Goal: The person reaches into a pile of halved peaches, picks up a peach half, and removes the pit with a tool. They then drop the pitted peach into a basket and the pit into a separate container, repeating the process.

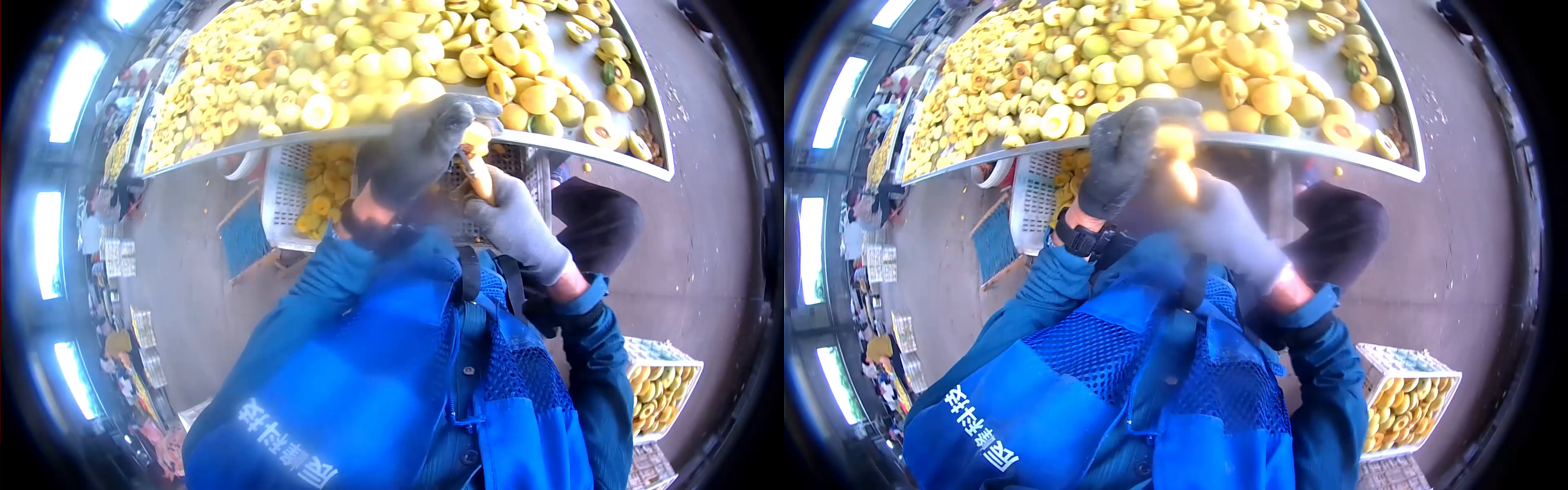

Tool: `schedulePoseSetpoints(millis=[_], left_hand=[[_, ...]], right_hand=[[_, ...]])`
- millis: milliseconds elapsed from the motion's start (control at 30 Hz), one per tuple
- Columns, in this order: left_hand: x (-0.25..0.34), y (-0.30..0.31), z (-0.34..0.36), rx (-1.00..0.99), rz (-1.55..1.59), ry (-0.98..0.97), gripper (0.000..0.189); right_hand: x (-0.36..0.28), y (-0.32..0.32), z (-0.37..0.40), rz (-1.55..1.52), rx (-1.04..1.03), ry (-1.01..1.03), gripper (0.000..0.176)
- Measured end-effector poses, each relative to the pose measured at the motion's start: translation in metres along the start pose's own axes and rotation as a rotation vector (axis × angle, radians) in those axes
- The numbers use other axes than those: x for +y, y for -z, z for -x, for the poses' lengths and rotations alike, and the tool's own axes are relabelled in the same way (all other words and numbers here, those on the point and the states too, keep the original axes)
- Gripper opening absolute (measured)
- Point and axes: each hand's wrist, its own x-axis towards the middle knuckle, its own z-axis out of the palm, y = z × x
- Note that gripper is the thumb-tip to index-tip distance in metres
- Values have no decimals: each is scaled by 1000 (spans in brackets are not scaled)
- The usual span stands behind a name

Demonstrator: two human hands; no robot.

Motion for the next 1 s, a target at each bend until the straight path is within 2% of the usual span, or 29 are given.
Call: schedulePoseSetpoints(millis=[100,133,200,233,300,367,400,467,567,600,700,833,867,933,967,1000], left_hand=[[-4,-2,-2,-74,-56,-115,47],[1,5,-8,-119,-152,-217,39],[11,8,-11,-108,-109,-133,30],[12,6,-8,-79,-89,-137,29],[13,0,-4,-21,-48,-147,26],[4,-5,2,72,-62,-141,31],[-3,-8,4,129,-91,-133,36],[-9,-14,7,211,-125,-141,38],[-2,-17,7,286,-157,-147,42],[1,-18,7,309,-168,-146,43],[8,-26,3,369,-186,-143,46],[17,-40,-5,427,-204,-142,51],[10,-36,-8,370,-238,-200,50],[-1,-26,-11,259,-299,-308,49],[0,-24,-13,275,-290,-248,49],[1,-23,-13,277,-193,-193,49]], right_hand=[[-9,13,2,567,-45,-23,24],[-18,12,1,663,-47,32,26],[-4,3,0,192,58,229,28],[-8,-4,6,-144,8,58,27],[-13,1,8,-156,-98,-136,24],[-9,4,3,330,-89,96,25],[-5,12,-6,835,-99,269,25],[-2,17,-5,1028,-113,329,27],[1,15,-5,70,-74,43,31],[-1,12,-9,39,-76,59,39],[11,10,-16,575,132,322,17],[18,13,-21,646,129,352,19],[29,13,-26,741,92,375,19],[9,23,-17,658,49,296,18],[-1,27,-12,618,30,256,18],[-20,26,-4,401,19,128,18]])
